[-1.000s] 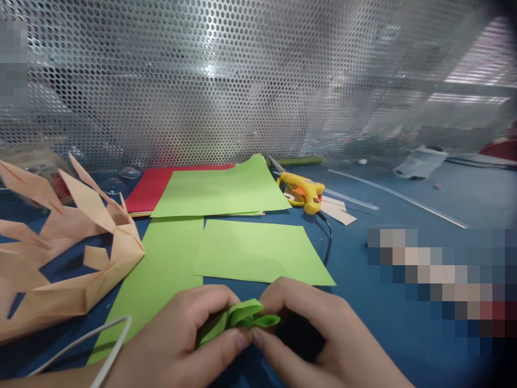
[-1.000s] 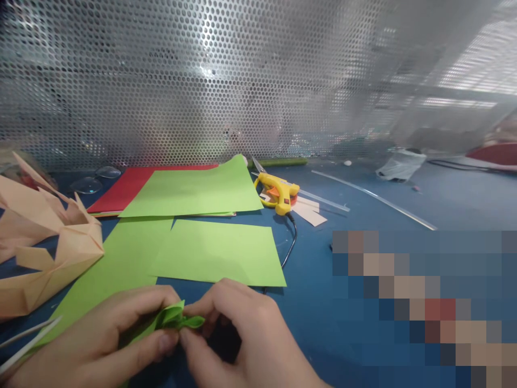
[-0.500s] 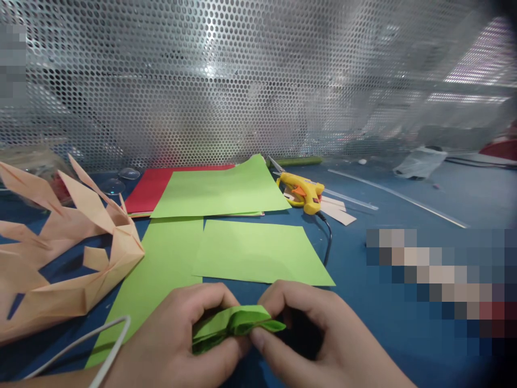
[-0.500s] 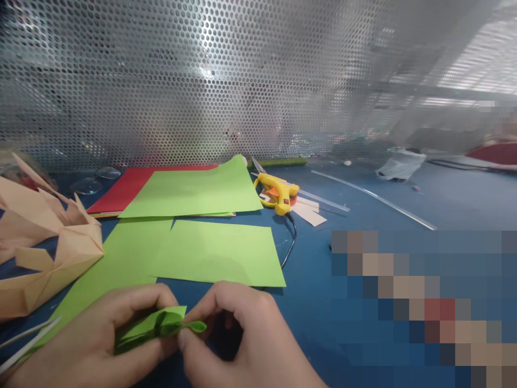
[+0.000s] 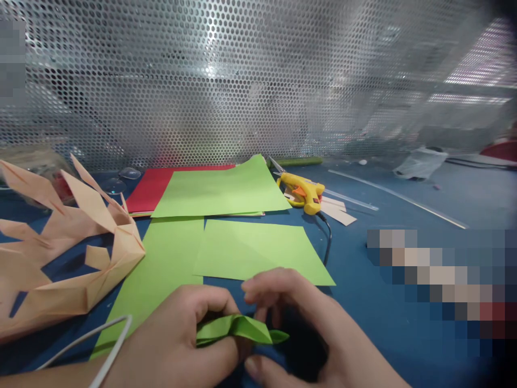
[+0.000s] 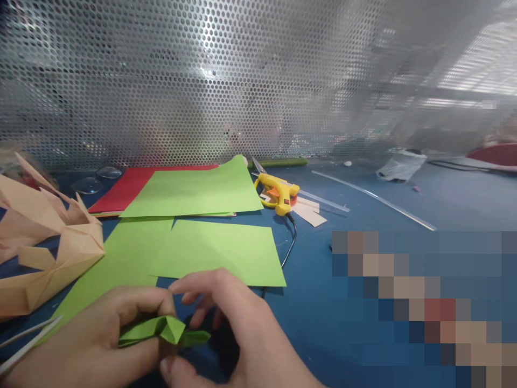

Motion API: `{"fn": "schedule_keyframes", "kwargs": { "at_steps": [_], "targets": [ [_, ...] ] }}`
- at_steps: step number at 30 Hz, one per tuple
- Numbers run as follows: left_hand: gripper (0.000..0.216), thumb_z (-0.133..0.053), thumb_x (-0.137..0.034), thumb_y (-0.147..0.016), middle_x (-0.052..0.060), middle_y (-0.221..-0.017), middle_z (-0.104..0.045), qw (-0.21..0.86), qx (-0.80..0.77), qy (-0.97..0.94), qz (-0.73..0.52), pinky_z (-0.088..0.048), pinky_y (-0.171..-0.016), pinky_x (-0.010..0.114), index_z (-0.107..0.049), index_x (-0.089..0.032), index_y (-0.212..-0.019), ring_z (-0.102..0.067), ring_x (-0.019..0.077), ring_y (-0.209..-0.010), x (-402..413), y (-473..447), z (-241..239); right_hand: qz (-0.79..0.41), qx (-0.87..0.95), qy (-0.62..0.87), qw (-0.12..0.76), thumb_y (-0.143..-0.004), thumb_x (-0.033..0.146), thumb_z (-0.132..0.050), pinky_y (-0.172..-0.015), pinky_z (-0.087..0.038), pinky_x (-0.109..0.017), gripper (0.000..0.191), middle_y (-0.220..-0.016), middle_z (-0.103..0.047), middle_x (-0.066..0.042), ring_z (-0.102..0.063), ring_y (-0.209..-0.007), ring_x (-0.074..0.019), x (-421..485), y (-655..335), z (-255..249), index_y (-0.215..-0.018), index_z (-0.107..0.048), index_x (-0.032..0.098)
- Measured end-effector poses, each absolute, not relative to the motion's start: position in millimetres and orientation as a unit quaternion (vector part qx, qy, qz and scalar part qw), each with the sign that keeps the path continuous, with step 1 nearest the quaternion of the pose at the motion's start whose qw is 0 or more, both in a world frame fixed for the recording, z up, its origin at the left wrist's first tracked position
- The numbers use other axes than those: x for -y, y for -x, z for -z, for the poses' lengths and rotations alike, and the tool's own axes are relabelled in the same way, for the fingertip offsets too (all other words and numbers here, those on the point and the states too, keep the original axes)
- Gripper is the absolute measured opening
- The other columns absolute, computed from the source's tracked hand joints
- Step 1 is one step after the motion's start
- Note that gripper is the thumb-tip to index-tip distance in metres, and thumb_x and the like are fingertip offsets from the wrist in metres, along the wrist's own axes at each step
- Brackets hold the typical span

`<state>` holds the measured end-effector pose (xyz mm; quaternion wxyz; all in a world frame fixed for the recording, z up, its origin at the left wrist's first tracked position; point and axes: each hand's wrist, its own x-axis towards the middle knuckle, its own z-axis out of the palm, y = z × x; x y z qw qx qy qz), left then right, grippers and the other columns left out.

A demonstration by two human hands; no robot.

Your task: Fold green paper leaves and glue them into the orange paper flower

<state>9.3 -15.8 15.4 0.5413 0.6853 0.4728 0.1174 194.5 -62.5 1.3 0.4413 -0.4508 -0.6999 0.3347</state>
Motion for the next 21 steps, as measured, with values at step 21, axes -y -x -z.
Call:
{"fn": "schedule_keyframes", "kwargs": {
  "at_steps": [21],
  "targets": [
    [0.021,-0.069,-0.041,-0.078,-0.007,-0.071,-0.058,0.685,-0.390,-0.615,-0.035,-0.034,-0.052,0.018,-0.062,-0.024,-0.088,-0.042,0.0093,-0.056,6.6,-3.1,-21.6,-0.375,0.691,0.464,0.407,-0.075,0.006,-0.054,-0.058,-0.052,-0.016,0.021,-0.073,-0.071,0.004,-0.066,-0.063,-0.0096,58.6,-194.9,-4.1,-0.081,-0.065,0.023]
  ]
}}
